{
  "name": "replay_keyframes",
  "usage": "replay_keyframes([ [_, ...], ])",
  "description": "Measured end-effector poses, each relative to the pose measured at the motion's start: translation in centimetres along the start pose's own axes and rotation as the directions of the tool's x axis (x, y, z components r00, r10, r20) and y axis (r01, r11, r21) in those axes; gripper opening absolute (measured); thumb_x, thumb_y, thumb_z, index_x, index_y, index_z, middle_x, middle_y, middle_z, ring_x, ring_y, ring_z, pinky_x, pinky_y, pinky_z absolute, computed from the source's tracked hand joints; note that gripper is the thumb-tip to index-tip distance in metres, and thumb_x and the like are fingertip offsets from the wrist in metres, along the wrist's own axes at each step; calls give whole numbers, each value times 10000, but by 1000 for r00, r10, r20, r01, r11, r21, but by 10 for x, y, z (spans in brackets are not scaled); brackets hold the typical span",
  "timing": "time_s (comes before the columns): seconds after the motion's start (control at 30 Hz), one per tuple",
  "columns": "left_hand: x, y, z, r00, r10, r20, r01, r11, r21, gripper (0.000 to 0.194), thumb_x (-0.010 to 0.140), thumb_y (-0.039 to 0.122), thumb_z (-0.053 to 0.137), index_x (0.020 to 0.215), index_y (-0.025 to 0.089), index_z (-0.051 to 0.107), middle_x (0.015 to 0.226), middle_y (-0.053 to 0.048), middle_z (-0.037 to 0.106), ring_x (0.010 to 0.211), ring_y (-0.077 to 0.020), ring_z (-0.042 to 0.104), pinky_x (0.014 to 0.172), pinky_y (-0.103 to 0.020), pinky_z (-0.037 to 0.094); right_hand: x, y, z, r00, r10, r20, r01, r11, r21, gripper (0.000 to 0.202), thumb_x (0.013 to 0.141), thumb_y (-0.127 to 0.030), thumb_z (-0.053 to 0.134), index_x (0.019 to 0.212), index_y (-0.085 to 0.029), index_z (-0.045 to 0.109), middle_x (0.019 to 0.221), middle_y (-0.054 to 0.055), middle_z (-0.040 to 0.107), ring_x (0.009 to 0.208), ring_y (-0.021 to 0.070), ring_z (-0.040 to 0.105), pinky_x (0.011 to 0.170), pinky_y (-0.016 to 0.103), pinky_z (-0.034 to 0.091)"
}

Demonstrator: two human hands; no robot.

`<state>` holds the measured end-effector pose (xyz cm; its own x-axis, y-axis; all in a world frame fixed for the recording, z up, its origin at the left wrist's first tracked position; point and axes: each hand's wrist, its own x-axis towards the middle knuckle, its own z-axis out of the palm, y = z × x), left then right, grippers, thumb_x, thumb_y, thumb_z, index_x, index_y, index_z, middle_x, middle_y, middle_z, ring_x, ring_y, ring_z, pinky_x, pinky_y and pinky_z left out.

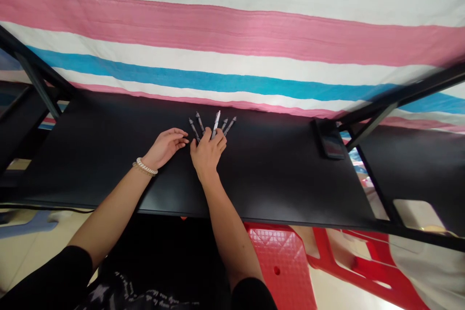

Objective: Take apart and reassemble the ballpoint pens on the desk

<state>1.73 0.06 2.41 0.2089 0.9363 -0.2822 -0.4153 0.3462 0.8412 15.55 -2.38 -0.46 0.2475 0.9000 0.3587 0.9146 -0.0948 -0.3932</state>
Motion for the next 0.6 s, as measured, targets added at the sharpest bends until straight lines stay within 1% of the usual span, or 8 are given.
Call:
replay_keyframes([
  [0.1,0,0,1,1000,-3,-10,3,1000,3,99,720,198,760,766,148,688,836,-34,678,740,-119,653,721,-259,483,1,6,8,991,124,-44,-126,990,-62,826,823,-476,701,1457,-35,408,1480,381,300,1315,509,368,986,687,376],
  [0.17,0,0,1,1000,-5,-18,5,1000,2,103,714,198,761,755,149,681,817,-27,668,733,-117,647,712,-254,478,2,10,13,984,172,-49,-175,982,-76,959,789,-537,730,1486,2,351,1474,422,293,1326,542,360,984,707,369],
  [0.2,0,0,1,1000,-5,-22,6,1000,3,104,712,198,762,751,149,679,809,-24,663,728,-116,644,709,-252,477,3,12,14,984,174,-44,-177,981,-74,985,783,-548,736,1491,11,341,1463,429,315,1324,545,369,987,709,368],
  [0.3,1,-1,1,1000,-7,-28,7,1000,7,99,712,196,760,746,150,678,789,-19,652,719,-115,638,705,-249,474,5,15,16,991,134,-21,-135,990,-46,931,814,-534,707,1489,0,352,1431,407,401,1309,521,411,1005,701,364],
  [0.4,1,-2,1,1000,-3,-28,4,1000,17,87,723,192,750,740,152,675,776,-18,646,717,-116,635,700,-249,469,9,16,14,995,104,6,-104,994,-27,852,860,-500,653,1486,-9,349,1440,384,428,1315,486,425,1024,679,365],
  [0.5,2,-3,0,1000,2,-22,-2,1000,23,86,730,187,747,739,151,669,774,-19,644,716,-116,635,701,-252,467,13,16,12,997,53,56,-54,998,14,797,884,-443,620,1479,8,340,1429,357,469,1327,444,439,1046,607,393],
  [0.6,2,-3,-1,1000,3,-23,-2,1000,25,83,734,186,745,739,153,669,767,-18,647,713,-113,632,705,-254,469,16,16,10,995,-26,93,18,997,79,665,913,-339,553,1463,-8,377,1376,302,549,1277,392,500,1032,530,431],
])
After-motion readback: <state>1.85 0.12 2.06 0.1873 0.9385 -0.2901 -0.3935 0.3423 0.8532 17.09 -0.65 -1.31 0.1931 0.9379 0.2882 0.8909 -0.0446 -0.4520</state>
